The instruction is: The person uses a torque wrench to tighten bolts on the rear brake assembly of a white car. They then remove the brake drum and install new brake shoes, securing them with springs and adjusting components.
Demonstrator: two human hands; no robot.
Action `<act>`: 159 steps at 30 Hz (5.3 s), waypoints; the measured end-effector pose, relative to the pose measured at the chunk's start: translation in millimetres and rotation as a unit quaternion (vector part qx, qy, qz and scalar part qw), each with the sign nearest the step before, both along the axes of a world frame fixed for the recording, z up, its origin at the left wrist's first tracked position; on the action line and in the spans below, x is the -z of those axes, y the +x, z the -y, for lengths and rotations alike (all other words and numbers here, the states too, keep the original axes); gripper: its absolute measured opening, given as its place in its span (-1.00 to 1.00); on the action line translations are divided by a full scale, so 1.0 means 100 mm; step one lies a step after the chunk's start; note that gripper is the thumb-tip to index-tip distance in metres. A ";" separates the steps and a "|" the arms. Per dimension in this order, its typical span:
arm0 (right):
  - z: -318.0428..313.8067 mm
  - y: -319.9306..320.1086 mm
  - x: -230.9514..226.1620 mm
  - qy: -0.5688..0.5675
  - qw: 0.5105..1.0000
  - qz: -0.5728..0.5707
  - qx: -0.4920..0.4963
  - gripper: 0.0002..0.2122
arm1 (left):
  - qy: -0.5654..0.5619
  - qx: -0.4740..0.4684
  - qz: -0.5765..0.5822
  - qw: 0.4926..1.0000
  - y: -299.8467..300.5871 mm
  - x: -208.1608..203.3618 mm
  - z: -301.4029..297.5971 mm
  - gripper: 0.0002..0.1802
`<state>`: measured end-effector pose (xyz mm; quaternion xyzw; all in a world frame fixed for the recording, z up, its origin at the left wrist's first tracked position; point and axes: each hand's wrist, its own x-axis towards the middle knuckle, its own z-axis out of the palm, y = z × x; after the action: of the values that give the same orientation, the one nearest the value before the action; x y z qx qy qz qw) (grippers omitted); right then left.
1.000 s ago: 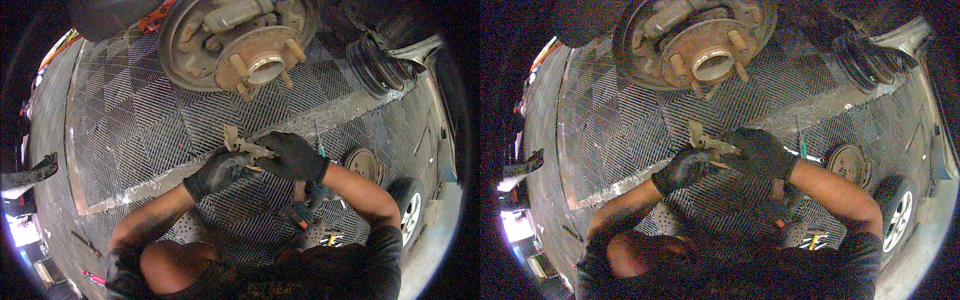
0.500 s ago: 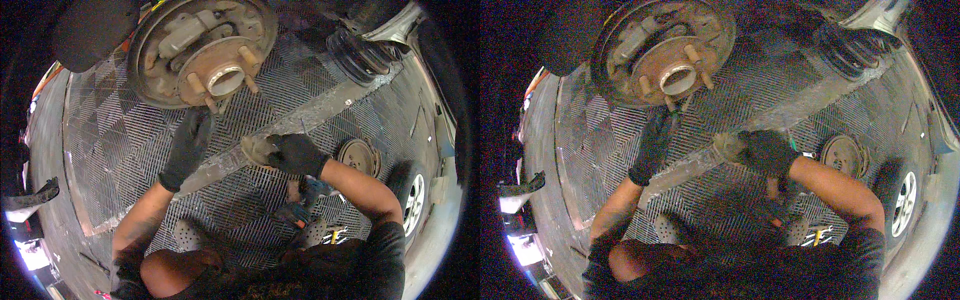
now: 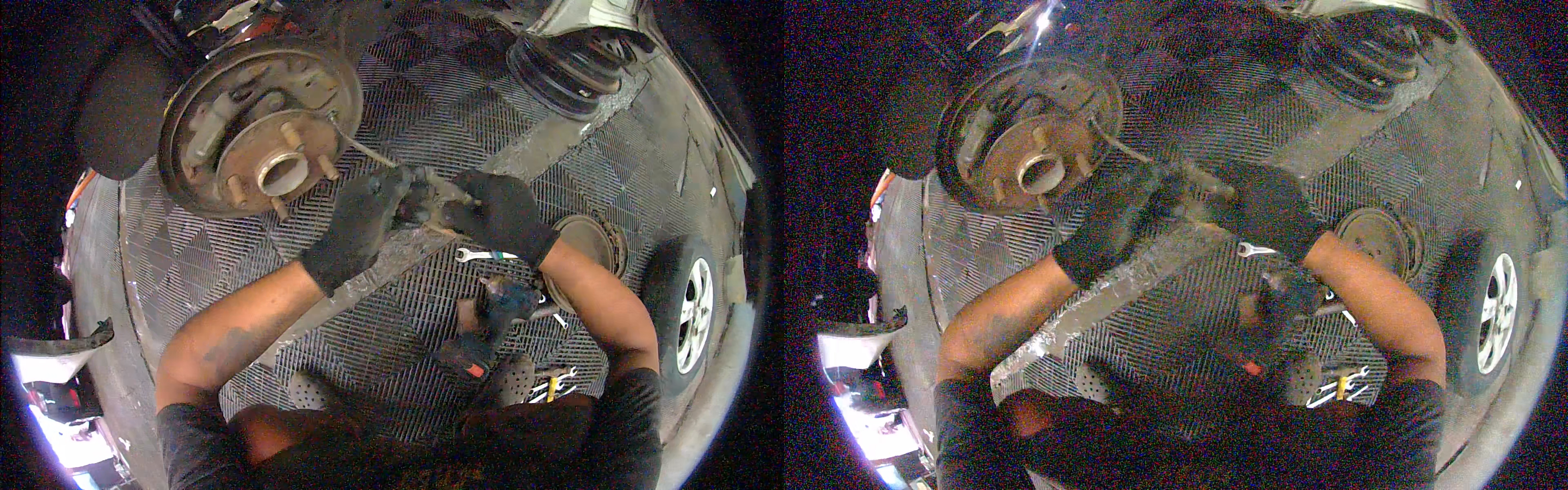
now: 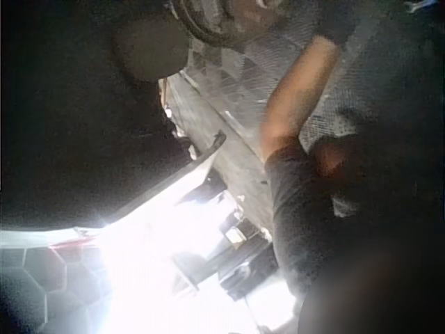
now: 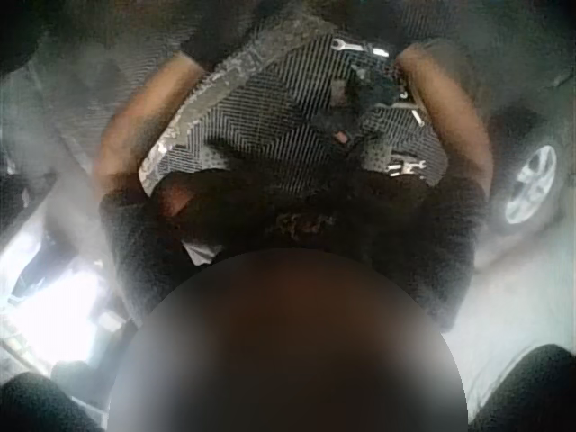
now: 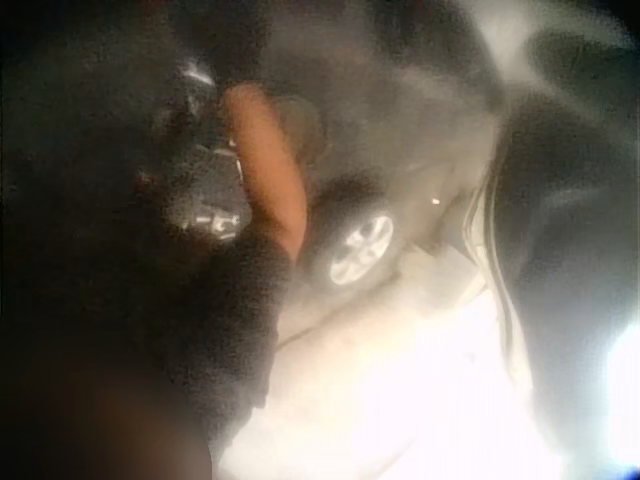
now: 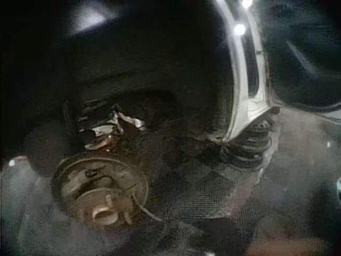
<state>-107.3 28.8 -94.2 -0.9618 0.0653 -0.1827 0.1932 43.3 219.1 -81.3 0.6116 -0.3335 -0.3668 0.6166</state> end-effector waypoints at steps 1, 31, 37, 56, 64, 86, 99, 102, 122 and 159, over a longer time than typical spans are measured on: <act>0.06 -0.01 -0.01 0.008 1.000 -0.011 0.027 -0.63 | 0.031 -0.020 0.051 0.998 0.00 -0.01 0.12 -0.55; -0.43 0.63 -0.47 -0.164 0.958 -0.216 -0.097 -0.62 | -0.081 -0.285 0.043 0.954 -0.21 1.00 -0.08 -0.70; -0.50 0.69 -0.36 -0.053 0.967 -0.189 -0.163 -0.68 | -0.226 -0.255 -0.207 0.917 -0.15 0.94 -0.36 -0.69; -0.86 0.97 -0.27 0.102 0.957 -0.152 -0.226 -0.69 | -0.336 -0.332 -0.392 0.790 -0.40 1.17 -0.15 -0.60; -0.42 1.02 -0.29 0.010 0.921 -0.248 -0.300 -0.69 | -0.159 -0.324 0.087 0.929 -0.25 1.39 -0.32 -0.66; -0.12 0.77 0.38 0.150 0.941 -0.254 -0.164 -0.61 | -0.388 -0.179 -0.515 0.743 -0.47 1.66 0.07 -0.36; -0.30 0.66 0.41 0.088 0.915 -0.231 -0.320 -0.30 | -0.284 -0.274 -0.449 0.802 -0.40 1.79 -0.08 -0.58; -0.35 0.54 0.47 -0.003 0.948 -0.186 -0.260 -0.24 | -0.382 -0.203 -0.461 0.775 -0.38 1.83 -0.10 -0.63; -0.02 0.75 0.05 0.283 0.938 -0.190 -0.067 -0.67 | 0.146 -0.386 0.336 0.847 -0.37 1.55 -0.11 -0.35; 0.21 0.52 0.33 0.231 0.959 -0.068 -0.148 -0.77 | -0.082 -0.147 -0.209 0.963 -0.21 1.34 -0.26 -0.49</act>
<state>-55.1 7.6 -127.1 -0.9002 -0.0245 -0.0657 0.4298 22.3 245.0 -215.1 0.5108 -0.1322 -0.3633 0.7679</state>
